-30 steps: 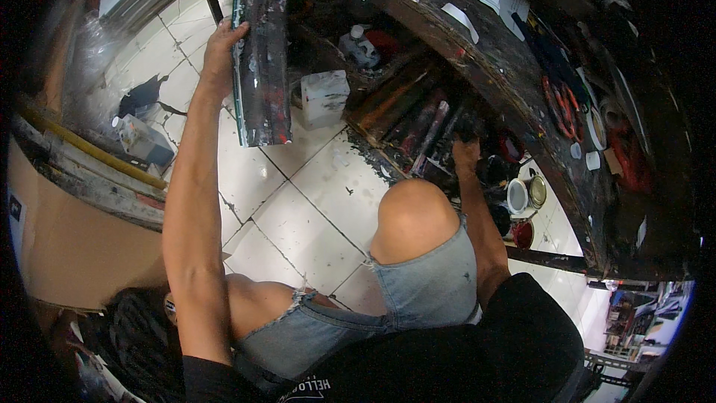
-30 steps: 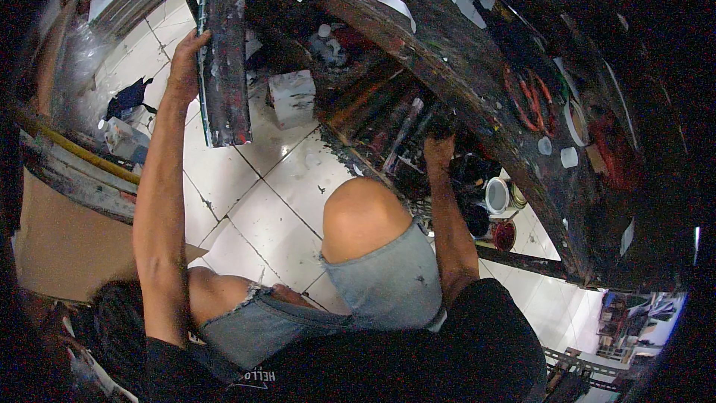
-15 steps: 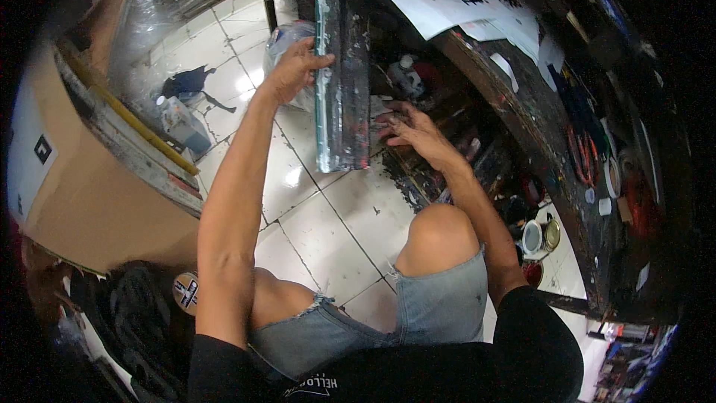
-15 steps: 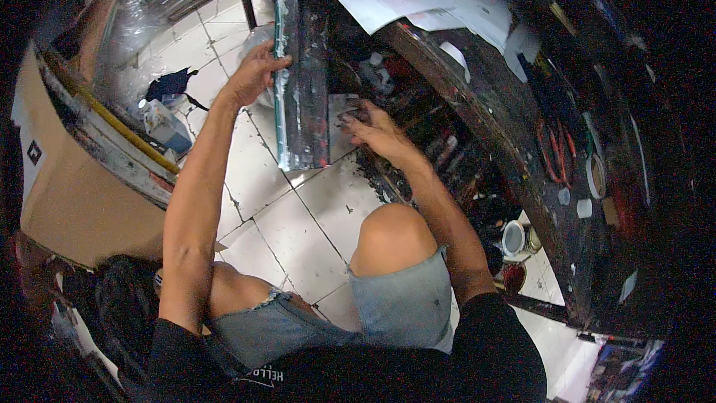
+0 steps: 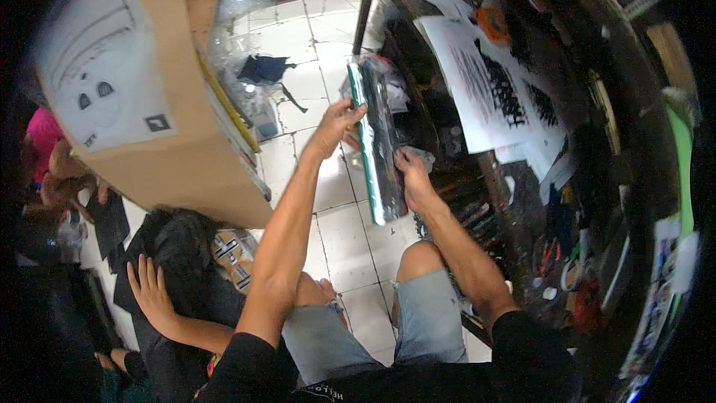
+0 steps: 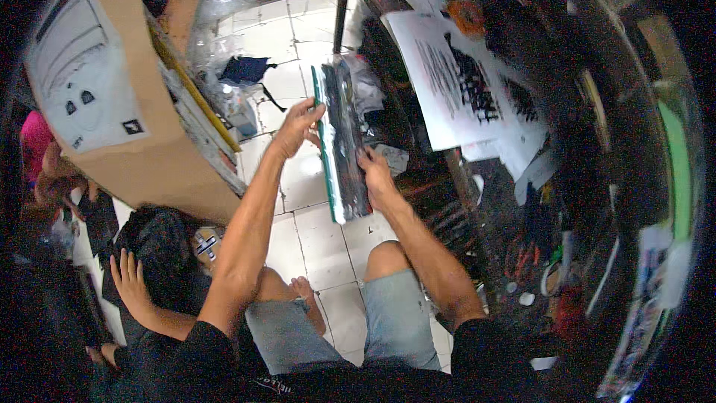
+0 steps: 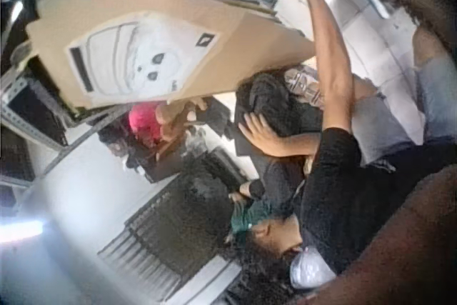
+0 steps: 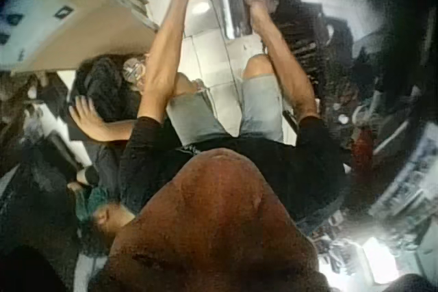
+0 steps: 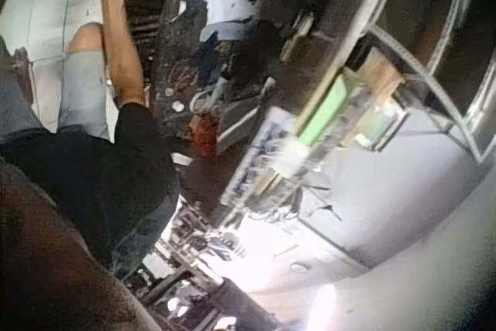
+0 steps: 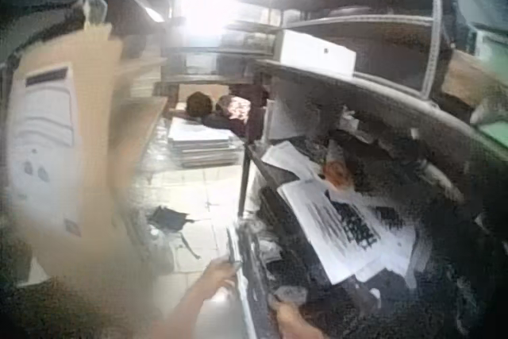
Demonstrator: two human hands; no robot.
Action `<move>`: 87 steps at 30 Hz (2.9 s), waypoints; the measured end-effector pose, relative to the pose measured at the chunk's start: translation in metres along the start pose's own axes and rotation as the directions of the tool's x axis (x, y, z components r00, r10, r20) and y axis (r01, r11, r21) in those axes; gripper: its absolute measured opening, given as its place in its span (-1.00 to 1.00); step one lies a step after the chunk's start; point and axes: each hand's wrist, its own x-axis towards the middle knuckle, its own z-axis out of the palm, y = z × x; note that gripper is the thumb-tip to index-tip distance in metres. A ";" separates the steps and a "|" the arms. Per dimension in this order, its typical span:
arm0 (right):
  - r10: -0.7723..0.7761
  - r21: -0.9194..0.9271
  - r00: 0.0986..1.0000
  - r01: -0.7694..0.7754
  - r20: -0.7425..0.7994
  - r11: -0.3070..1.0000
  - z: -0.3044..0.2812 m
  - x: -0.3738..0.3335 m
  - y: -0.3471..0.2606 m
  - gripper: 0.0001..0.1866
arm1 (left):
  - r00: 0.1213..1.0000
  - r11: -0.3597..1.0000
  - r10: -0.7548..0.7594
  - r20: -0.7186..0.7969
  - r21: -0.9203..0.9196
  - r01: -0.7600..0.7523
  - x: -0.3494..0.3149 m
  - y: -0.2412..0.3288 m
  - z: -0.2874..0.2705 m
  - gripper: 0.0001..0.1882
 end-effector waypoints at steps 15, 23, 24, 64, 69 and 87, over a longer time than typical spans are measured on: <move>-0.174 0.309 0.268 -0.907 0.948 0.286 0.088 -0.302 -0.236 -0.30 | 0.922 0.646 0.361 0.140 -0.751 -0.138 -0.135 0.335 0.168 0.08; -0.281 0.406 0.305 -0.792 0.910 0.456 0.104 -0.425 -0.352 -0.29 | 0.803 0.524 0.477 0.357 -0.849 0.067 -0.185 0.510 0.290 0.00; -0.265 0.459 0.376 -0.761 0.888 0.458 0.097 -0.441 -0.366 -0.31 | 0.810 0.544 0.455 0.370 -0.835 0.076 -0.191 0.528 0.311 -0.02; -0.774 -0.903 0.465 -0.230 -0.429 0.363 -0.251 -0.541 -0.553 -0.59 | 0.928 0.971 0.074 0.365 -0.238 0.017 -0.138 0.488 0.525 -0.01; -0.617 -0.820 0.541 -0.409 -0.571 0.401 -0.363 -0.510 -0.572 -0.44 | 0.976 0.989 -0.149 0.161 0.025 0.147 -0.169 0.425 0.407 -0.17; -0.410 -0.752 0.630 -0.546 -0.660 0.370 -0.404 -0.447 -0.596 -0.35 | 0.408 0.528 -0.675 -0.614 -0.016 0.849 -0.454 0.207 0.135 -0.39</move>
